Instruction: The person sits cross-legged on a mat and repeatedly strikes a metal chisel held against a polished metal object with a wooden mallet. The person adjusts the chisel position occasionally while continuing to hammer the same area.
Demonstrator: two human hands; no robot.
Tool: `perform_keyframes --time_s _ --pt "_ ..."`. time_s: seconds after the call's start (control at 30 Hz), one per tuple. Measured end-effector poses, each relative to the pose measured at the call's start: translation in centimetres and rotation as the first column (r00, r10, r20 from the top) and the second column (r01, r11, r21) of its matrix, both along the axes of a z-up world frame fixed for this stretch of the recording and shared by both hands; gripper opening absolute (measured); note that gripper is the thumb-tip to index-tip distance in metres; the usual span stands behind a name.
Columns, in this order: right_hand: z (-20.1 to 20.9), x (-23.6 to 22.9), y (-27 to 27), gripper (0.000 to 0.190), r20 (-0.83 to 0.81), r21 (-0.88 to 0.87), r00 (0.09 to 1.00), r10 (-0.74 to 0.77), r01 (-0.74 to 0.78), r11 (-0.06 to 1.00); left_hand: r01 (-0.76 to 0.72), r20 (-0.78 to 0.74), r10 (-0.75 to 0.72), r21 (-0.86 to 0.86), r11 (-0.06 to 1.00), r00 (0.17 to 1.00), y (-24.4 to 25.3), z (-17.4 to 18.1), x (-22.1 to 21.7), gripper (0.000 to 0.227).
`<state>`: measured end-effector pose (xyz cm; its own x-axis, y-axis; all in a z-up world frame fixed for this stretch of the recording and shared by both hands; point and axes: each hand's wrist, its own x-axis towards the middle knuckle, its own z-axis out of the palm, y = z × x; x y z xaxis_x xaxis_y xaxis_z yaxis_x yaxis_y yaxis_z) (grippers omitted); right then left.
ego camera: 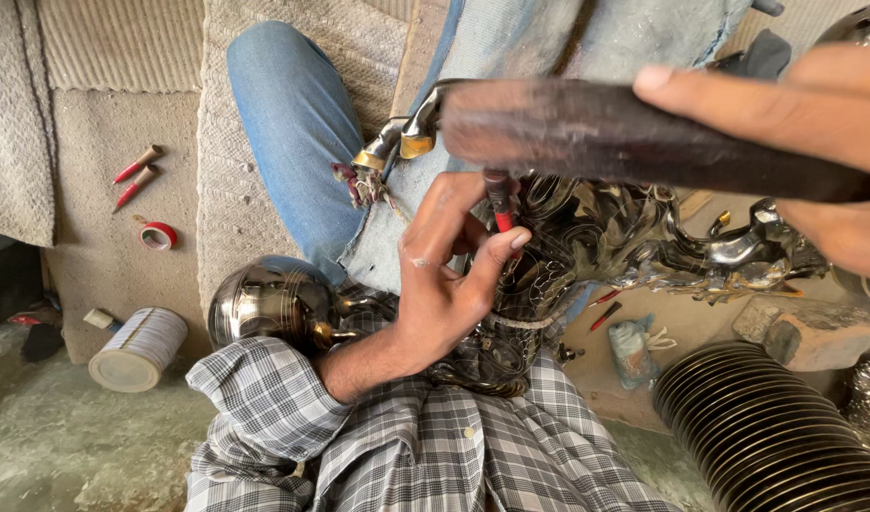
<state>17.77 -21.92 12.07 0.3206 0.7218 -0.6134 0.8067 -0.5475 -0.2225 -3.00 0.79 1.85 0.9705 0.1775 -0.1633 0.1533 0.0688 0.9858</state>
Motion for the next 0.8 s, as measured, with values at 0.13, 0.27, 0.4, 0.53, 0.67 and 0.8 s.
perform_keyframes --time_s 0.13,0.27,0.4,0.53,0.67,0.8 --pt "-0.2 0.4 0.3 0.082 -0.046 0.061 0.999 -0.007 0.01 0.998 -0.032 -0.021 0.029 -0.121 0.992 0.999 -0.2 -0.2 -0.5 0.045" --pt "0.3 0.5 0.8 0.079 -0.126 0.314 0.99 -0.067 0.104 0.944 -0.05 -0.042 0.044 -0.155 0.987 0.998 -0.5 -0.4 -0.7 0.044" --pt "0.6 0.4 1.4 0.081 -0.098 0.253 0.993 -0.065 0.089 0.963 -0.038 -0.075 0.029 -0.127 0.991 0.997 -0.4 -0.4 -0.8 0.045" --pt "0.9 -0.3 1.9 0.083 -0.078 0.18 0.994 -0.081 0.094 0.979 -0.041 -0.079 0.031 -0.133 0.99 0.996 -0.4 -0.4 -0.7 0.046" --pt "1.5 -1.2 2.3 0.082 -0.069 0.184 0.988 -0.139 0.15 0.971 -0.085 -0.104 0.058 -0.277 0.957 0.993 -0.6 -0.7 -0.7 0.041" --pt "1.9 -1.3 2.0 0.072 0.02 0.284 0.988 -0.154 0.142 0.948 -0.115 -0.104 0.087 -0.308 0.944 0.991 -0.9 -0.9 -1.0 0.05"
